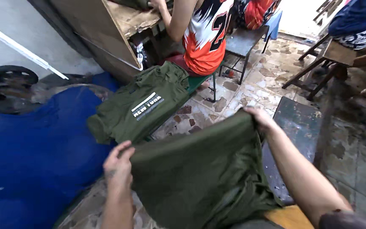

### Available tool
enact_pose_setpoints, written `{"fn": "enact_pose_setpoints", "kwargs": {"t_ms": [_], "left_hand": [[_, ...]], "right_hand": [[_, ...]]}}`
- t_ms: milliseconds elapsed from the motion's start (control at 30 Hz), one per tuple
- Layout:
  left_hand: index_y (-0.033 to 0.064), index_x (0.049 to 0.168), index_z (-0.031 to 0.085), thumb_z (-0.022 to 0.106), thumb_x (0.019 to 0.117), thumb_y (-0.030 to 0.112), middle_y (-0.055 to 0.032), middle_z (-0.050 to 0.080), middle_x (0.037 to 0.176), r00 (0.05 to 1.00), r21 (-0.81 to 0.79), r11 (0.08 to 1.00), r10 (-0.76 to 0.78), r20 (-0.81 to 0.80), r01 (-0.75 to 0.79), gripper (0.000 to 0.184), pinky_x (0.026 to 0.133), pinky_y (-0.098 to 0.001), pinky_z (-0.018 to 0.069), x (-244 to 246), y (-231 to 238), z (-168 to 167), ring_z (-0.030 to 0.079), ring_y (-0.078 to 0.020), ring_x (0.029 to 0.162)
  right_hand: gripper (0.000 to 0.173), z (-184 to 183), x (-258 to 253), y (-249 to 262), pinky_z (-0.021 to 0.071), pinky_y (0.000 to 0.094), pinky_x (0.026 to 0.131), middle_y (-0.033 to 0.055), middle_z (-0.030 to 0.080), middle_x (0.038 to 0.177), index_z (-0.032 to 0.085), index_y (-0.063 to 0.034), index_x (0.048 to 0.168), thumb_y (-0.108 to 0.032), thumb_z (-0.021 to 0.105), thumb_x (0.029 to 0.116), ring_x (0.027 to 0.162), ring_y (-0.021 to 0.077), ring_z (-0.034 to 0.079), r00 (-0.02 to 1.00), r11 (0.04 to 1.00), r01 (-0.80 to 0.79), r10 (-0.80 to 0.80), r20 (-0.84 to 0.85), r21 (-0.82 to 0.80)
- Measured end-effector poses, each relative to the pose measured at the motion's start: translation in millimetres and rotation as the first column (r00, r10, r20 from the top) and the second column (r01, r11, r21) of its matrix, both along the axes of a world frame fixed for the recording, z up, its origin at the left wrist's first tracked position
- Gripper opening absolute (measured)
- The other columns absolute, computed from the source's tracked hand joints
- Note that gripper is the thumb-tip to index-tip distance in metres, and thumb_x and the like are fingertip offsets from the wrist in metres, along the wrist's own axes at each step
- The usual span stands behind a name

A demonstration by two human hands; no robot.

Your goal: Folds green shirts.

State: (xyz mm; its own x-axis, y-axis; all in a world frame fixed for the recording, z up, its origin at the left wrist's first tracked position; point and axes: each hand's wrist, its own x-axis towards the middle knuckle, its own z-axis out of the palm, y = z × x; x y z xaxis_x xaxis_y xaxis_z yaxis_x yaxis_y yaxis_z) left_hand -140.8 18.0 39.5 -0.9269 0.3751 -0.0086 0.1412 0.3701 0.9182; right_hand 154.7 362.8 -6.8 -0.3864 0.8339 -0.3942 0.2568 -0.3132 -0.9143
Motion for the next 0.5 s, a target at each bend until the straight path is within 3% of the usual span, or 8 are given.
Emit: {"fn": "enact_pose_setpoints", "kwargs": {"t_ms": [133, 300, 433, 500], "left_hand": [[0.0055, 0.123, 0.067, 0.062, 0.0962, 0.007, -0.0061, 0.066, 0.127, 0.966, 0.123, 0.980, -0.126, -0.225, 0.156, 0.027, 0.096, -0.0367, 0.0516, -40.1, 59.5, 104.9, 0.061, -0.0116, 0.113], [0.0139, 0.126, 0.067, 0.057, 0.0997, 0.019, -0.0054, 0.065, 0.127, 0.822, 0.056, 0.931, -0.289, -0.490, 0.361, 0.028, 0.095, -0.0376, 0.0512, -36.4, 150.3, 223.3, 0.062, -0.0092, 0.110], [0.0116, 0.126, 0.068, 0.056, 0.1012, 0.021, -0.0095, 0.064, 0.131, 0.720, 0.012, 0.897, -0.347, -0.601, 0.443, 0.029, 0.102, -0.0413, 0.0471, -3.4, 199.8, 253.9, 0.060, -0.0133, 0.118], [0.0094, 0.125, 0.068, 0.058, 0.0998, 0.020, -0.0105, 0.064, 0.131, 0.690, 0.051, 0.871, -0.351, -0.633, 0.489, 0.029, 0.102, -0.0412, 0.0474, 18.3, 219.4, 259.9, 0.060, -0.0137, 0.119]], "right_hand": [[0.038, 110.6, 0.1, 64.2, 0.0594, 0.0441, 0.080, 0.0093, 0.070, 0.105, 0.061, -0.0064, 0.126, -0.036, 0.058, 0.1023, 0.091, 0.0198, 0.069, 0.978, 0.984, 0.029, 0.009, -0.210, 0.177], [0.039, 223.7, 43.5, 128.0, 0.0566, 0.0449, 0.086, 0.0131, 0.065, 0.112, 0.055, -0.0048, 0.128, -0.032, 0.064, 0.1002, 0.100, 0.0222, 0.066, 0.954, 0.823, 0.254, -0.129, -0.270, 0.507], [0.056, 268.0, 109.4, 120.4, 0.0555, 0.0462, 0.095, 0.0170, 0.061, 0.130, 0.045, -0.0083, 0.147, -0.022, 0.067, 0.0972, 0.114, 0.0255, 0.064, 0.917, 0.662, 0.394, -0.238, -0.320, 0.637], [0.058, 280.7, 145.4, 105.5, 0.0569, 0.0437, 0.094, 0.0162, 0.059, 0.135, 0.043, -0.0100, 0.148, -0.016, 0.067, 0.0954, 0.115, 0.0237, 0.064, 0.883, 0.599, 0.466, -0.262, -0.390, 0.651]]}}
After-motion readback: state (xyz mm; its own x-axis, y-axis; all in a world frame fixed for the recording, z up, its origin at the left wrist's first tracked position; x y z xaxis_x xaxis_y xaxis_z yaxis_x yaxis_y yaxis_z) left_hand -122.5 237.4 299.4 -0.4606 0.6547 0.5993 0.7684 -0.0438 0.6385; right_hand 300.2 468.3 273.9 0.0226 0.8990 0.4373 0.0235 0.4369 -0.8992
